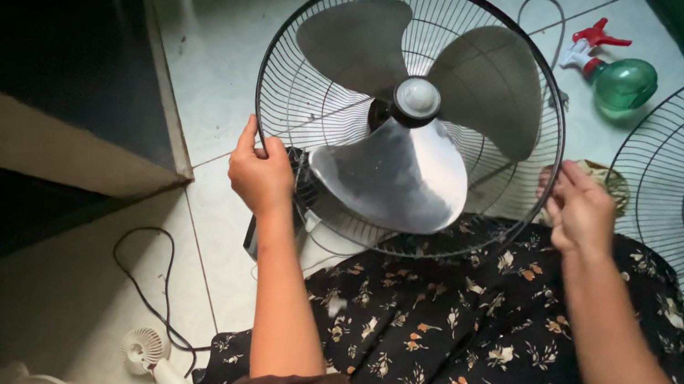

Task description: The person uses a screwdriver to remove a small plastic piece from the fan's neck, then removes the front grille. They reattach the grille and secure it with the plastic piece and screwdriver. The fan remains on the floor during the task.

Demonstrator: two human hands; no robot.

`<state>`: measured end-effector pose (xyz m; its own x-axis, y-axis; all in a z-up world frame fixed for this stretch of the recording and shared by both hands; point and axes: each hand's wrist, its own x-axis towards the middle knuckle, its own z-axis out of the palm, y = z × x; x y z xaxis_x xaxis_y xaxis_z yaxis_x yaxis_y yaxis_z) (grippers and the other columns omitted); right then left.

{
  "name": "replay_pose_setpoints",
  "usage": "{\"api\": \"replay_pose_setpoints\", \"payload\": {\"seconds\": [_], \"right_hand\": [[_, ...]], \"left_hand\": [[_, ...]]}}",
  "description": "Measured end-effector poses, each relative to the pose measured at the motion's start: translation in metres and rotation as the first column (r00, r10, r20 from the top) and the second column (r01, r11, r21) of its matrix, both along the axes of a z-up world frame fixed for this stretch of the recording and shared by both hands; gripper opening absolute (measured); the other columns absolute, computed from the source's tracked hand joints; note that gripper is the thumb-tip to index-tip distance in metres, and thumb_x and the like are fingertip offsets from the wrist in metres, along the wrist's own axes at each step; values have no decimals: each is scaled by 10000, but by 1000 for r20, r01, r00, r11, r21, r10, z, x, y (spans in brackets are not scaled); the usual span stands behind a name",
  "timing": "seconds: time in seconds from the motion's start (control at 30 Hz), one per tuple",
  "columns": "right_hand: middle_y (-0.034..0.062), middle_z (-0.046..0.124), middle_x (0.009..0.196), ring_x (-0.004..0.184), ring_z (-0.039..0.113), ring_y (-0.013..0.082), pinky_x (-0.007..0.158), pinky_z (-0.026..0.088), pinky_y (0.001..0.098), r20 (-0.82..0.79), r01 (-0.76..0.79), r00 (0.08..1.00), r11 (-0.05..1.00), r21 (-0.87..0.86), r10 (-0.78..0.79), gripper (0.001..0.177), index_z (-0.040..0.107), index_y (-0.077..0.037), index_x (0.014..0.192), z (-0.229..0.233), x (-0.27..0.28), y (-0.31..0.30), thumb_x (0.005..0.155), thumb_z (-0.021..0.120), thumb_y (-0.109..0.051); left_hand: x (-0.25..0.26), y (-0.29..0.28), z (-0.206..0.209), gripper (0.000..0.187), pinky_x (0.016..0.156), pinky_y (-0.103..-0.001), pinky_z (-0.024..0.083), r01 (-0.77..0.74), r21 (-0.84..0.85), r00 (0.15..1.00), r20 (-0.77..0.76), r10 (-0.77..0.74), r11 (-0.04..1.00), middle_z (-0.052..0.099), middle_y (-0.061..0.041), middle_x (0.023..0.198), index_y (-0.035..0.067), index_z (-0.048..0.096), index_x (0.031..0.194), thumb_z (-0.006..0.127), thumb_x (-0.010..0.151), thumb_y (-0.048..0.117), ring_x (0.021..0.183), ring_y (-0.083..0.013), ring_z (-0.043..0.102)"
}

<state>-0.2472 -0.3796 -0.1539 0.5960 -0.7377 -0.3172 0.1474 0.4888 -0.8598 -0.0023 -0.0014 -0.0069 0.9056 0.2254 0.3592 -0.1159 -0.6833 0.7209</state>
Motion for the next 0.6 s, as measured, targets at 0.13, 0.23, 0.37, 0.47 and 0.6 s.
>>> {"api": "replay_pose_setpoints", "payload": {"seconds": [0.13, 0.23, 0.37, 0.47, 0.6], "right_hand": [[147, 677, 1330, 939, 659, 142, 686, 494, 228, 59, 20, 998, 997, -79, -16, 549, 475, 95, 1515, -9, -15, 36, 966, 475, 116], [187, 650, 1380, 827, 521, 129, 612, 386, 215, 123, 38, 992, 977, -212, -12, 626, 446, 101, 1557, -13, -20, 61, 934, 462, 157], [226, 484, 1571, 1433, 533, 228, 1183, 421, 268, 201, 72, 980, 913, -401, 11, 563, 382, 140, 1527, 1, -21, 90, 969, 457, 162], [259, 454, 1583, 1457, 484, 274, 1212, 370, 300, 58, 73, 997, 877, -475, -51, 544, 431, 145, 1488, 19, -19, 106, 945, 466, 162], [287, 387, 1633, 1270, 434, 201, 1068, 356, 276, 2, 34, 999, 752, -658, -43, 522, 470, 132, 1486, 48, -23, 129, 964, 486, 145]], "left_hand": [[-3, -5, -2, 453, 667, -430, 540, -10, 14, 997, 82, 9, 1000, 677, -78, 678, 125, 745, 1232, 650, 796, 201, 626, -262, 663], [-9, -8, 0, 456, 692, -441, 532, 1, -33, 1000, -14, -1, 999, 665, -97, 633, 150, 726, 1257, 618, 816, 194, 636, -280, 655], [-16, -11, -1, 457, 699, -451, 529, -8, -22, 1000, 16, 9, 1000, 665, -86, 685, 130, 679, 1269, 626, 820, 197, 681, -279, 660], [-22, -11, -2, 460, 709, -456, 528, -4, -26, 1000, -1, 4, 1000, 646, -71, 652, 135, 661, 1279, 613, 824, 187, 705, -280, 658], [-29, -13, 2, 466, 728, -461, 529, 3, -40, 1000, -13, -3, 999, 641, -71, 648, 129, 633, 1300, 599, 838, 178, 742, -287, 658]]}}
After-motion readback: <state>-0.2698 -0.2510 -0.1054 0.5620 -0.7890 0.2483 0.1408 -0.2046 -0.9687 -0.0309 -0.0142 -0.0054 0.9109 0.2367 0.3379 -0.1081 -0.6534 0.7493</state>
